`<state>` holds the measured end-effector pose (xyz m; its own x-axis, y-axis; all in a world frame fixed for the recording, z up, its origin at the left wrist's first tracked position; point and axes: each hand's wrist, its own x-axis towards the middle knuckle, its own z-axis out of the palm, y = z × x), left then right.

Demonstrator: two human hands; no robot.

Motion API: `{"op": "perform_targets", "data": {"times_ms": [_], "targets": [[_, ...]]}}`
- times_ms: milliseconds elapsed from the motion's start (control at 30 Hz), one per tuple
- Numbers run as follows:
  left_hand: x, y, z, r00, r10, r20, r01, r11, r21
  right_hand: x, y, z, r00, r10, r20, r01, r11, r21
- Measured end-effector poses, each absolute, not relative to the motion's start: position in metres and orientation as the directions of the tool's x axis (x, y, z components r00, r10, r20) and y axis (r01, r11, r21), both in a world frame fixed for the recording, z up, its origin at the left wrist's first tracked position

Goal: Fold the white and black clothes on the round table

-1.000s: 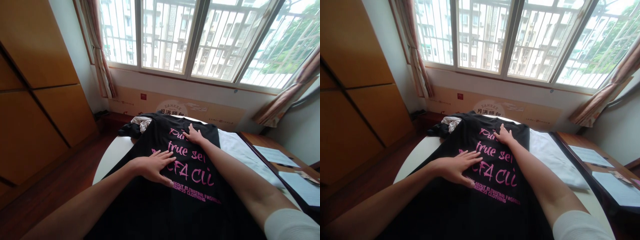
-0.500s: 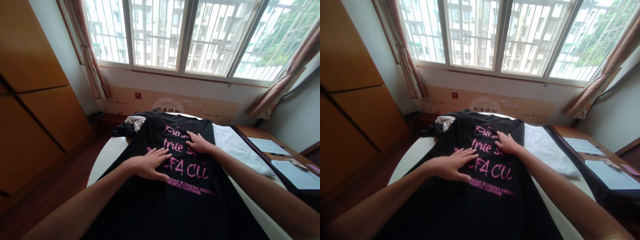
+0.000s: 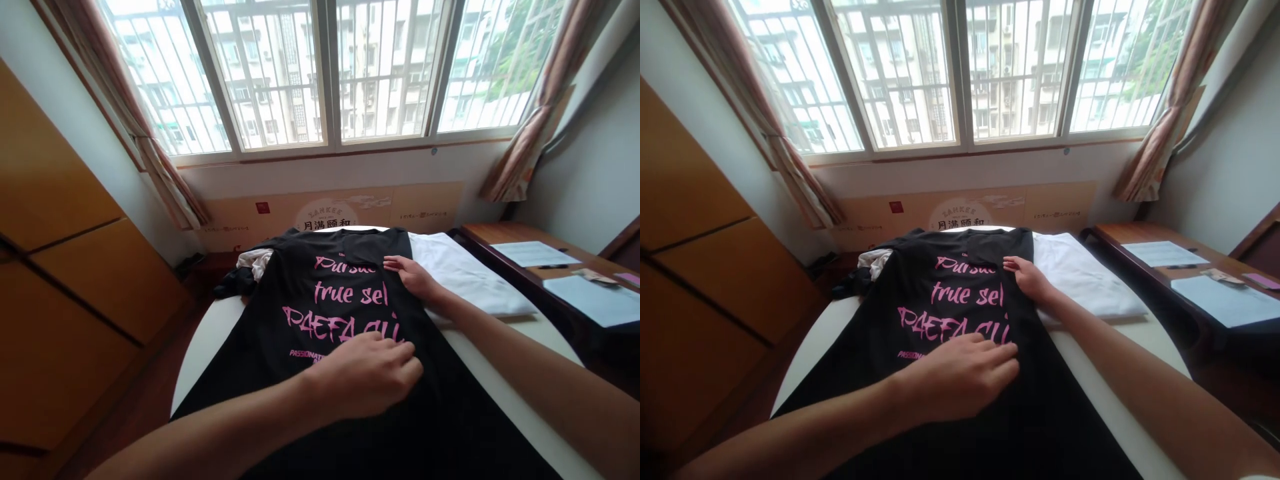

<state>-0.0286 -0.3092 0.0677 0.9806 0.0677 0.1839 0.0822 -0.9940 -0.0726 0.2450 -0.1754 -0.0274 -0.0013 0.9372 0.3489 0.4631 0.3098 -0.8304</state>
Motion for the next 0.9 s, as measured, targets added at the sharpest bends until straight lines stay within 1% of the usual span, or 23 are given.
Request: {"op": "perform_targets", "data": {"times_ms": [33,67,100,133,200,267,300,367,433,500,600,633,767,900], "targets": [[-0.012,-0.317,0.069,0.984,0.005,0.179,0.030,-0.990,-0.137,0.248,-0.178,-0.028,-0.006,0.939,0.343,0.503,0.299,-0.811],[0.004,-0.323,0.070,0.984,-0.044,0.170,-0.014,-0.985,-0.174,0.251,-0.180,-0.027,-0.013,0.937,0.348,0.557,0.296,-0.776],[0.019,-0.327,0.071,0.985,-0.083,0.150,-0.055,-0.982,-0.183,0.254,-0.184,-0.027,-0.025,0.933,0.359,0.618,0.296,-0.728],[0.033,-0.330,0.073,0.987,-0.115,0.115,-0.096,-0.983,-0.159,0.258,-0.187,-0.026,-0.044,0.931,0.363,0.680,0.294,-0.671],[0.054,-0.333,0.075,0.984,-0.179,-0.013,-0.180,-0.983,-0.027,0.266,-0.193,-0.024,-0.087,0.932,0.350,0.757,0.291,-0.585],[0.068,-0.333,0.077,0.966,-0.208,-0.152,-0.191,-0.974,0.118,0.272,-0.197,-0.022,-0.129,0.936,0.326,0.757,0.306,-0.578],[0.072,-0.333,0.079,0.956,-0.206,-0.207,-0.174,-0.971,0.166,0.275,-0.197,-0.021,-0.148,0.936,0.320,0.750,0.317,-0.581],[0.076,-0.333,0.083,0.937,-0.191,-0.292,-0.136,-0.971,0.198,0.278,-0.198,-0.021,-0.175,0.931,0.319,0.757,0.335,-0.561],[0.075,-0.333,0.089,0.929,-0.189,-0.319,-0.137,-0.975,0.177,0.279,-0.198,-0.021,-0.195,0.929,0.315,0.790,0.339,-0.511],[0.068,-0.331,0.099,0.944,-0.212,-0.251,-0.179,-0.972,0.150,0.277,-0.198,-0.022,-0.206,0.934,0.291,0.823,0.326,-0.466],[0.047,-0.330,0.120,0.973,-0.222,-0.055,-0.216,-0.971,0.102,0.274,-0.198,-0.019,-0.204,0.949,0.240,0.849,0.294,-0.439],[0.036,-0.331,0.128,0.976,-0.215,-0.020,-0.213,-0.974,0.084,0.272,-0.199,-0.018,-0.196,0.954,0.227,0.857,0.279,-0.433],[-0.010,-0.342,0.145,0.987,-0.159,0.026,-0.157,-0.986,-0.048,0.261,-0.202,-0.010,-0.158,0.967,0.202,0.898,0.225,-0.377],[-0.049,-0.359,0.125,0.990,-0.079,0.118,-0.055,-0.978,-0.200,0.248,-0.206,-0.006,-0.130,0.973,0.190,0.948,0.178,-0.263]]}}
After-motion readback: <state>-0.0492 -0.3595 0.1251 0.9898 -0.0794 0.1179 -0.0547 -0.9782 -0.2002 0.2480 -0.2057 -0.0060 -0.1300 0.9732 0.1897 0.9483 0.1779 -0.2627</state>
